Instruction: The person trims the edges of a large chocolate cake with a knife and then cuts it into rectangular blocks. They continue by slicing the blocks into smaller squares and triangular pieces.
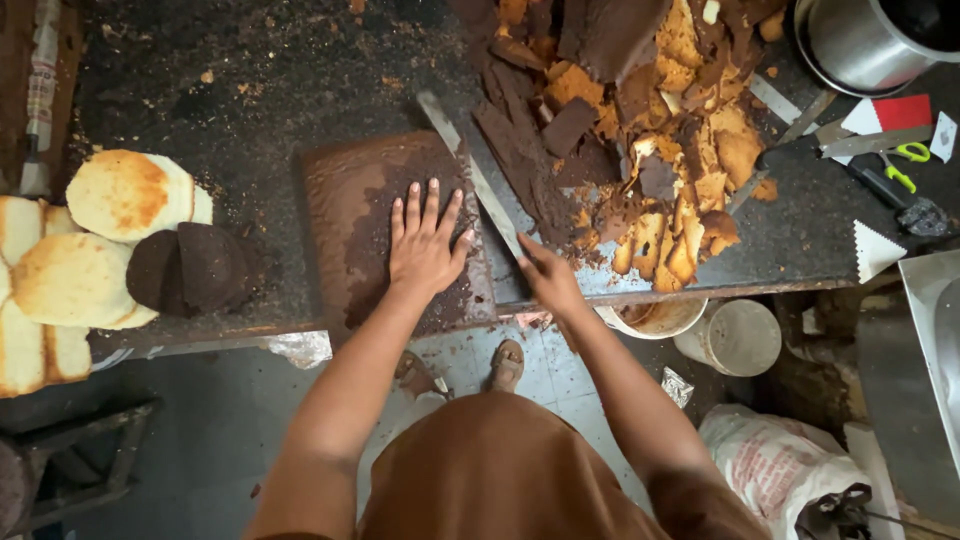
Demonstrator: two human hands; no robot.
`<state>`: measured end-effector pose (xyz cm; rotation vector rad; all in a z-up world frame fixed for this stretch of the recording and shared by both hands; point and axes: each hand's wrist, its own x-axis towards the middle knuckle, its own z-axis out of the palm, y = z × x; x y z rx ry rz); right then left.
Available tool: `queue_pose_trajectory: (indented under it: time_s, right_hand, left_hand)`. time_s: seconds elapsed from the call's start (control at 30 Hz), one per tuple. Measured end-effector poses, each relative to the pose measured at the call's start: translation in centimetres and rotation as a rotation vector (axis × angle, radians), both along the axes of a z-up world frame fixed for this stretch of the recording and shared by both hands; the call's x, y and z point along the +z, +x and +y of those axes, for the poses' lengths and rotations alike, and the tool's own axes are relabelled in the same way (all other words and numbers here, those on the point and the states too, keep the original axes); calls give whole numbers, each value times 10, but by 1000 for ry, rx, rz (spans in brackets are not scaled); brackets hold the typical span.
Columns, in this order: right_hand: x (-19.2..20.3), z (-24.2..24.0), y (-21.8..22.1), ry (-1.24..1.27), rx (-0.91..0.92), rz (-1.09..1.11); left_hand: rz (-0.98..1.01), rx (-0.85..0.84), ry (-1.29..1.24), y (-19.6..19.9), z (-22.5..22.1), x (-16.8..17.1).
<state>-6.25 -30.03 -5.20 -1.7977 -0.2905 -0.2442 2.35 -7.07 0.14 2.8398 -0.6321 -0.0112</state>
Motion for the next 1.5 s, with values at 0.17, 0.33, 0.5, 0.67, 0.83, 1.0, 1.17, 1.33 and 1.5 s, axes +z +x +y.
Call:
queue_pose_trajectory:
  time_s: [0.17,0.33,0.5,0.67,0.83,1.0,1.17,1.33,1.5]
  right_hand:
    - [13,-2,-6,-269,-110,93]
    - [22,-7,-71,-170,-194,792]
    - [5,9,-33,-171,-170,650]
    - [-3,-13,-102,-338,-103,160]
    - [17,2,-110,-378,-161,816]
    - [9,2,-82,-325,-79,225]
    - [31,-13,-154,-335,-172,776]
    - [4,-13,-95,-418,-121,461]
    - [-14,-36,-62,-401,-64,276]
  left_hand:
    - [25,1,21,0,-1,-2]
    - [35,3,24,3,-1,-3]
    - [24,10,-4,3,-1,-3]
    - [16,4,-17,2,-1,-3]
    - [-46,-2,-120,-4,4,-15]
    - [-126,-82,-279,-26,12,-3]
    - [-11,-269,-25,-97,43,-1]
    - [-145,-229,128,-76,38,-25]
    - [-88,-134,7,-49,26,-20]
